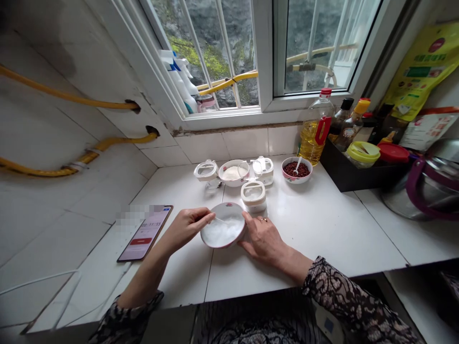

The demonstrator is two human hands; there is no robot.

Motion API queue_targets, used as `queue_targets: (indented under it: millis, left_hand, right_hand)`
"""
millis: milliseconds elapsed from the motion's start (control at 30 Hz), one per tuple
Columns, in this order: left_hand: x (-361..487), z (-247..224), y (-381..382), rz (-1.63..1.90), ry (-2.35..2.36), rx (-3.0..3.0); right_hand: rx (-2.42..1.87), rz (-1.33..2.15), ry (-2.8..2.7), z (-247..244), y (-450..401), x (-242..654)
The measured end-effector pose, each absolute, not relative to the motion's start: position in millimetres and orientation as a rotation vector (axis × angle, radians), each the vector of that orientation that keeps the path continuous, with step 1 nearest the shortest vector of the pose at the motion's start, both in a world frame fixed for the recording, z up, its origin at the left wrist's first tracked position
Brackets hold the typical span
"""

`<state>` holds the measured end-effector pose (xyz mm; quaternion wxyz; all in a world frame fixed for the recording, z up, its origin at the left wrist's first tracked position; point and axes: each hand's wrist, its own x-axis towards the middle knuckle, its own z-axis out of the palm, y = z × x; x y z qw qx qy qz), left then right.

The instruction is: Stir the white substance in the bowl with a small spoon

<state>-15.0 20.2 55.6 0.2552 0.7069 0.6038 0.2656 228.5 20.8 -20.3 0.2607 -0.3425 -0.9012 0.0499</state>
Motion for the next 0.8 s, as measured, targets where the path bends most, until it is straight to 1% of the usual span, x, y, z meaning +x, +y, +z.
queue_targets:
  millis: [367,800]
  left_hand:
    - [-27,60,21,0.844,1.575,1.709]
    - [-26,59,15,0.851,1.656,1.856]
  right_hand:
    - [-0.934,0.155,-2.448,-18,20,229]
    - [-0.937,0.144,-2.441,-19,20,228]
